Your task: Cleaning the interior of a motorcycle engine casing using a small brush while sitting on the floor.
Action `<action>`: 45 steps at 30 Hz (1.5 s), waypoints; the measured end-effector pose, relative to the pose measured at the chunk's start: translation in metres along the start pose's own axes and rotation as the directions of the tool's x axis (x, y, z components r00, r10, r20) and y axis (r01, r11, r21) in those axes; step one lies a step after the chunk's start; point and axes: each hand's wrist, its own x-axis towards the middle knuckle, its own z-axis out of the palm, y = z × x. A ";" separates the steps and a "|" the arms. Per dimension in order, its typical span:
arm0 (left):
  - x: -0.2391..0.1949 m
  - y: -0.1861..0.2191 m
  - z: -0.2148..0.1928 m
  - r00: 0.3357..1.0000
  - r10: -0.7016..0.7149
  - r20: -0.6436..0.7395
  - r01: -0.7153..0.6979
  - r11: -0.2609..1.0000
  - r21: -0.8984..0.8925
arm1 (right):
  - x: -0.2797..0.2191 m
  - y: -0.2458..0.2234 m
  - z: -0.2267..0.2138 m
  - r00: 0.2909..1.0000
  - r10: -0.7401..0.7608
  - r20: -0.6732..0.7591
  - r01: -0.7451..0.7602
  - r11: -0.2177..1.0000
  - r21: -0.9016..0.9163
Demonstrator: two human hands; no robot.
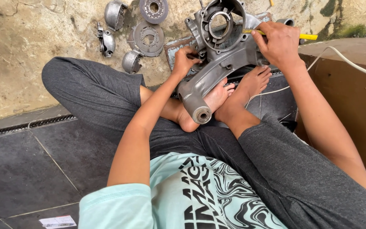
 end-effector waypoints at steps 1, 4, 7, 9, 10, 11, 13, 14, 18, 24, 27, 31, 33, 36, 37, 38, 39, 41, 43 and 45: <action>0.000 -0.005 0.003 0.999 -0.041 -0.021 0.040 0.997 -0.060 | 0.000 0.000 0.000 1.000 -0.018 0.009 0.019 0.999 -0.030; 0.000 -0.020 0.008 0.998 -0.010 0.069 0.026 0.971 -0.238 | -0.001 0.003 -0.003 0.998 -0.040 0.043 0.040 0.999 -0.007; -0.001 -0.038 0.010 0.987 -0.049 0.155 0.107 0.914 -0.391 | 0.000 0.000 -0.004 0.999 -0.055 0.002 0.055 0.998 0.005; -0.001 -0.028 0.010 0.985 -0.040 0.169 0.106 0.911 -0.400 | -0.005 -0.016 -0.010 0.998 -0.062 0.000 0.062 0.998 -0.002; -0.003 -0.024 0.010 0.982 -0.036 0.186 0.111 0.906 -0.407 | -0.009 -0.025 -0.013 0.998 -0.067 0.003 0.067 0.998 -0.004; -0.002 -0.035 0.011 0.981 -0.036 0.188 0.111 0.907 -0.406 | -0.010 -0.054 -0.035 0.998 -0.064 0.003 0.064 0.998 -0.005; 0.001 -0.056 0.017 0.985 -0.057 0.163 0.133 0.856 -0.500 | -0.011 -0.109 -0.080 0.960 -0.038 0.278 -0.116 0.846 0.520; 0.001 -0.053 0.018 0.985 -0.060 0.162 0.135 0.854 -0.503 | -0.008 -0.120 -0.085 0.959 -0.041 0.281 -0.116 0.846 0.520; -0.003 -0.043 0.010 0.990 -0.100 0.099 0.136 0.863 -0.486 | 0.000 -0.155 -0.107 0.898 -0.333 0.288 0.006 0.662 0.749; 0.004 -0.062 0.010 0.986 -0.161 0.049 0.167 0.897 -0.410 | -0.012 -0.174 -0.072 0.922 -0.385 0.052 0.155 0.487 0.860; 0.000 -0.049 0.008 0.989 -0.148 0.024 0.146 0.921 -0.361 | -0.020 -0.177 -0.061 0.952 -0.305 -0.018 0.141 0.386 0.912; 0.007 -0.046 0.009 0.997 -0.080 0.002 0.077 0.954 -0.290 | -0.007 -0.178 -0.083 0.976 -0.189 -0.110 0.170 0.339 0.925; 0.005 -0.041 0.008 0.999 -0.048 -0.002 0.045 0.959 -0.279 | -0.011 -0.177 -0.079 0.974 -0.194 -0.116 0.176 0.329 0.928; 0.005 -0.038 0.006 1.000 -0.010 0.000 0.010 0.956 -0.294 | -0.012 -0.176 -0.079 0.972 -0.195 -0.129 0.184 0.303 0.935; 0.005 -0.038 0.005 1.000 -0.003 0.005 0.004 0.947 -0.320 | -0.012 -0.176 -0.080 0.972 -0.190 -0.136 0.188 0.289 0.939; 0.005 -0.037 0.006 1.000 0.000 0.010 0.004 0.948 -0.319 | -0.012 -0.175 -0.079 0.973 -0.185 -0.137 0.187 0.291 0.938; 0.006 -0.036 0.008 1.000 -0.010 0.012 0.013 0.953 -0.302 | -0.013 -0.175 -0.077 0.971 -0.191 -0.146 0.198 0.292 0.936; 0.009 -0.032 0.013 1.000 -0.022 0.016 0.026 0.957 -0.288 | -0.011 -0.172 -0.078 0.969 -0.196 -0.152 0.206 0.294 0.933; 0.011 -0.025 0.017 1.000 -0.001 0.005 0.002 0.982 -0.191 | -0.009 -0.170 -0.082 0.958 -0.250 -0.144 0.220 0.310 0.925; 0.027 -0.060 0.022 1.000 -0.018 0.001 0.018 0.988 -0.156 | -0.011 -0.171 -0.081 0.963 -0.239 -0.122 0.195 0.313 0.930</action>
